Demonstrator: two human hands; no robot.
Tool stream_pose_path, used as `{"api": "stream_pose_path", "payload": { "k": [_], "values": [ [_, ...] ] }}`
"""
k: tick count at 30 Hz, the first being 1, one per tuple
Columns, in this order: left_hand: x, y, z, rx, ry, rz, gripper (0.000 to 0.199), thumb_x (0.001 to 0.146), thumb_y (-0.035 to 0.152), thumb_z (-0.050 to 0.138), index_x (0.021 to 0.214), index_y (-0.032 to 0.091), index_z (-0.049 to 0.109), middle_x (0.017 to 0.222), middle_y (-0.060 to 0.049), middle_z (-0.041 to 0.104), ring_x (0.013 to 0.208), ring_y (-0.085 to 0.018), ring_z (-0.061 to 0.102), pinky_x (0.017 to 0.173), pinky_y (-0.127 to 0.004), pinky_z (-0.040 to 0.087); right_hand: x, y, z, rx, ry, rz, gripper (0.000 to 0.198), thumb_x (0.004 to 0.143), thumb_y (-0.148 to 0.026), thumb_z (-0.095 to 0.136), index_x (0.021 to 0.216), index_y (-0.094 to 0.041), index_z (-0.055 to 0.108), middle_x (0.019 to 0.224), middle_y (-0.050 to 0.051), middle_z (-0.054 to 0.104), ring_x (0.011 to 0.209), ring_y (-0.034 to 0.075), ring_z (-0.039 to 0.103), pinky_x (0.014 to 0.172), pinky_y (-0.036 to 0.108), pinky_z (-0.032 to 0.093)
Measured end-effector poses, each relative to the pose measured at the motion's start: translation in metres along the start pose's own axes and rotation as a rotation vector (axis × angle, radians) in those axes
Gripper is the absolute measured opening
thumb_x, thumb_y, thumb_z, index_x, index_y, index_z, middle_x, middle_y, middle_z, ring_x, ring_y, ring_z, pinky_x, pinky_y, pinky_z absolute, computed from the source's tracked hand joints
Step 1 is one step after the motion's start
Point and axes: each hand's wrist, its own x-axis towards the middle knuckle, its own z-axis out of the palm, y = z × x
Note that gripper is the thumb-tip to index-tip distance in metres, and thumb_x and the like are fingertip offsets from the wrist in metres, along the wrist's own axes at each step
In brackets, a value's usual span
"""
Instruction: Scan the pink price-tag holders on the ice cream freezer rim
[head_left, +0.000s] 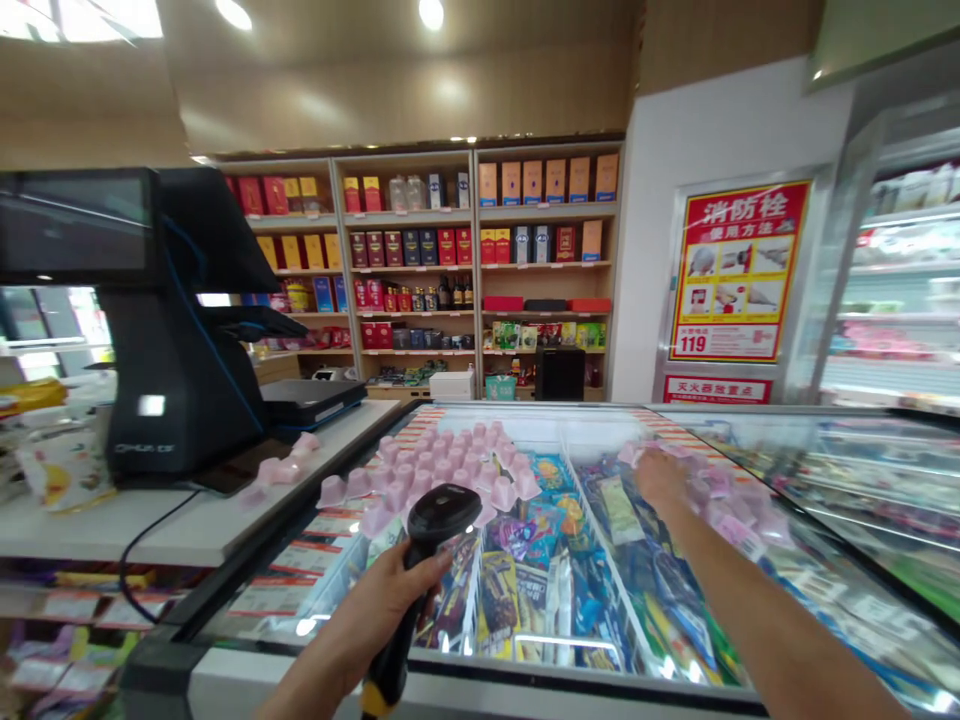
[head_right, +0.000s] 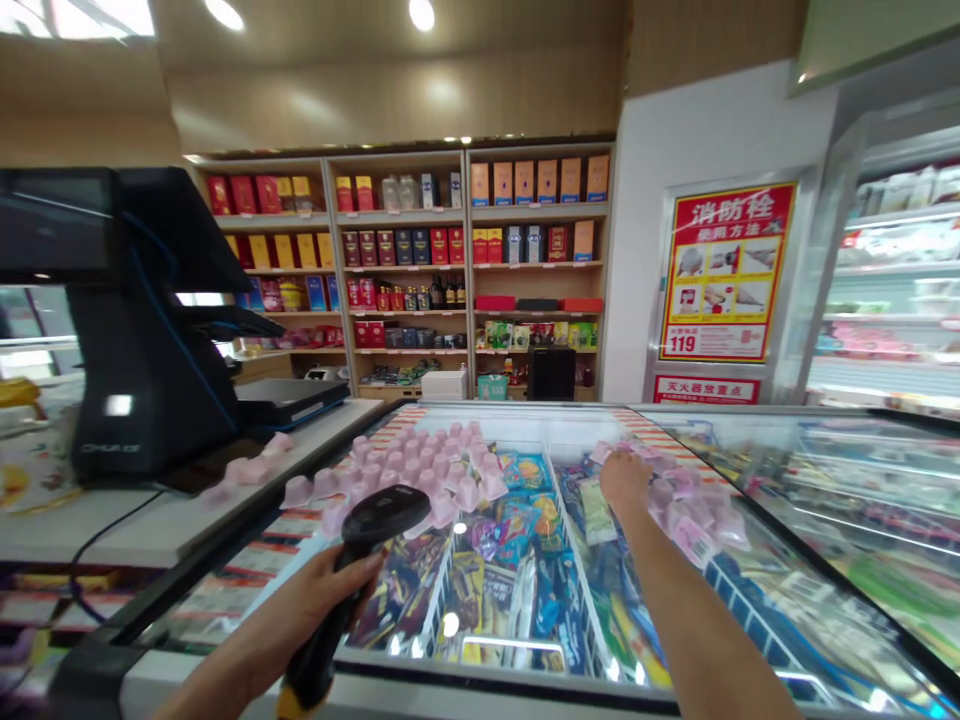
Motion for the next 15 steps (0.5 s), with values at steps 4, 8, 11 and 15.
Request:
{"api": "stream_pose_path", "payload": {
  "k": [4, 8, 11, 15],
  "values": [
    [0.002, -0.003, 0.001, -0.006, 0.002, 0.026, 0.034, 0.059, 0.047, 0.059, 0.062, 0.015, 0.047, 0.045, 0.006, 0.044, 0.041, -0.008, 0.040, 0.045, -0.021, 0.030, 0.003, -0.007, 0.005, -0.084, -0.042, -0.081, 0.026, 0.073, -0.008, 0.037, 0.083, -0.013, 0.061, 0.086, 0.017, 0.060, 0.087, 0.029, 0.054, 0.074, 0.045, 0.033],
    [0.001, -0.007, 0.000, -0.026, -0.004, 0.000, 0.033, 0.059, 0.045, 0.061, 0.066, 0.016, 0.047, 0.046, 0.006, 0.045, 0.042, -0.008, 0.041, 0.044, -0.021, 0.031, -0.009, -0.031, 0.006, 0.009, -0.125, -0.211, 0.021, 0.073, -0.018, 0.041, 0.076, -0.016, 0.061, 0.085, 0.012, 0.061, 0.087, 0.026, 0.054, 0.073, 0.042, 0.035],
    [-0.004, -0.009, -0.004, -0.039, -0.018, -0.004, 0.032, 0.061, 0.043, 0.060, 0.069, 0.016, 0.046, 0.046, 0.007, 0.044, 0.042, -0.007, 0.041, 0.044, -0.021, 0.031, -0.013, -0.034, 0.008, 0.041, 0.016, -0.153, 0.027, 0.075, -0.028, 0.042, 0.093, -0.016, 0.057, 0.096, 0.014, 0.056, 0.093, 0.027, 0.051, 0.072, 0.040, 0.037],
    [-0.013, -0.011, -0.010, -0.055, 0.008, -0.018, 0.032, 0.061, 0.043, 0.061, 0.071, 0.016, 0.045, 0.047, 0.007, 0.044, 0.042, -0.007, 0.042, 0.044, -0.020, 0.032, -0.012, -0.026, 0.023, 0.105, -0.090, -0.159, 0.030, 0.076, -0.029, 0.042, 0.099, -0.016, 0.054, 0.105, 0.018, 0.050, 0.094, 0.028, 0.050, 0.072, 0.039, 0.038]
  ]
}}
